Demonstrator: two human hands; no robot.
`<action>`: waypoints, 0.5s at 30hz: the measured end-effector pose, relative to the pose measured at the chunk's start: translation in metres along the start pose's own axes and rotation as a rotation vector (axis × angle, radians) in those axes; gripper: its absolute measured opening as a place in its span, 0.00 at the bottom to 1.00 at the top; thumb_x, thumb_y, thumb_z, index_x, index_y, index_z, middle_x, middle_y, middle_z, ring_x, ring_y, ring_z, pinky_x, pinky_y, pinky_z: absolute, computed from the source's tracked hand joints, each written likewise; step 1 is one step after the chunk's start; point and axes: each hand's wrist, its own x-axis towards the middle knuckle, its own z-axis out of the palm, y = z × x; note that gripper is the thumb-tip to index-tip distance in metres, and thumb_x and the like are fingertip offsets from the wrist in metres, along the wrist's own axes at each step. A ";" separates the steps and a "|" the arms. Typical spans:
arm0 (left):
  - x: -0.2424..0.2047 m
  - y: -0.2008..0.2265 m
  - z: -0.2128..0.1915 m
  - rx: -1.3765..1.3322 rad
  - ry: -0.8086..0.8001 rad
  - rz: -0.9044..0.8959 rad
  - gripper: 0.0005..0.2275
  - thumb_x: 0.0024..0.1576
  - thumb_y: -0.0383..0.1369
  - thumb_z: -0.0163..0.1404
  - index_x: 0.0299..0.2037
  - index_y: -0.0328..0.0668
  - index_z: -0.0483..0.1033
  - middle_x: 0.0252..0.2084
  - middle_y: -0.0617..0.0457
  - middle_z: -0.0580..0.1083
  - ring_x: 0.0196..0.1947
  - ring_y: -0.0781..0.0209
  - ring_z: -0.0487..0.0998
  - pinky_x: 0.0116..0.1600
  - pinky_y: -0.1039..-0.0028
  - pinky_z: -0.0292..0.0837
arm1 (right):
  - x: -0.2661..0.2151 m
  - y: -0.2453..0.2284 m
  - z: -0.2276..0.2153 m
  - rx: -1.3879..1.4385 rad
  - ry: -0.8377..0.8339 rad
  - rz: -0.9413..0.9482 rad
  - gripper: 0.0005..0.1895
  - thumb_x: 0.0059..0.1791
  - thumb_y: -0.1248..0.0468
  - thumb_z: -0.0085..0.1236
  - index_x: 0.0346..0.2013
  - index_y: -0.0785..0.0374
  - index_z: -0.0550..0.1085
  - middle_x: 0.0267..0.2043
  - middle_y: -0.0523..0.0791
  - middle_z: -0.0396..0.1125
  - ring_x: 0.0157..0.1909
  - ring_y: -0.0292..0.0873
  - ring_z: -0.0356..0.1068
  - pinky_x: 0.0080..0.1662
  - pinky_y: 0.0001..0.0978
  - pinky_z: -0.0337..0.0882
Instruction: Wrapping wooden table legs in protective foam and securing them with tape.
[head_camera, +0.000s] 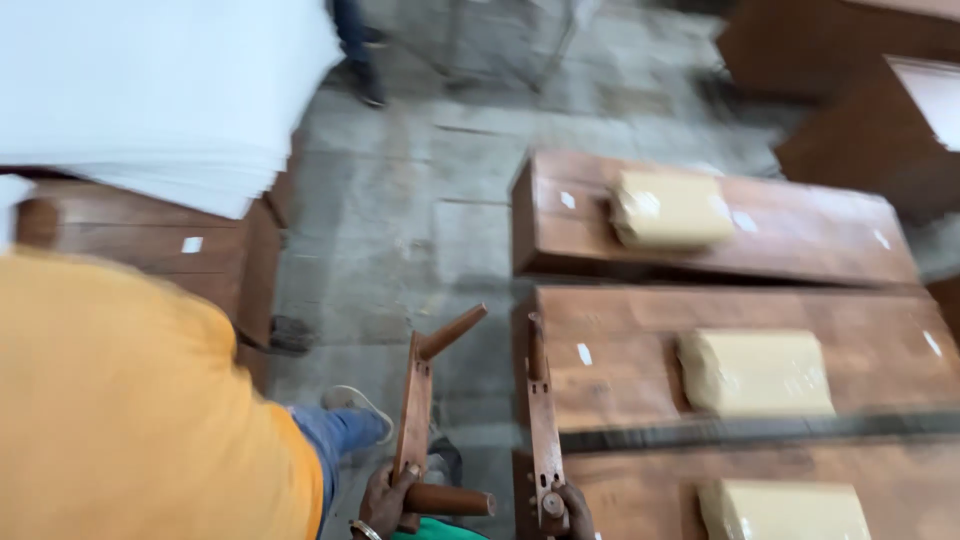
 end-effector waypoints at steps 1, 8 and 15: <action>0.015 0.006 -0.002 -0.028 0.044 0.002 0.18 0.56 0.43 0.56 0.42 0.31 0.82 0.32 0.48 0.78 0.31 0.60 0.77 0.40 0.69 0.74 | 0.026 -0.020 0.011 -0.030 -0.039 0.018 0.33 0.51 0.56 0.49 0.66 0.74 0.64 0.47 0.61 0.72 0.33 0.50 0.76 0.33 0.41 0.77; 0.073 0.068 -0.024 -0.230 0.220 0.013 0.13 0.57 0.41 0.53 0.40 0.38 0.78 0.28 0.51 0.76 0.28 0.61 0.76 0.35 0.68 0.74 | 0.165 -0.137 0.114 -0.005 -0.075 0.128 0.30 0.50 0.51 0.45 0.60 0.70 0.65 0.42 0.58 0.73 0.32 0.51 0.75 0.33 0.44 0.76; 0.131 0.141 -0.053 -0.297 0.448 -0.050 0.12 0.57 0.40 0.54 0.39 0.36 0.77 0.27 0.51 0.76 0.26 0.59 0.76 0.33 0.66 0.75 | 0.307 -0.224 0.213 -0.232 -0.145 0.191 0.30 0.50 0.51 0.45 0.61 0.68 0.67 0.43 0.54 0.72 0.35 0.48 0.74 0.36 0.45 0.77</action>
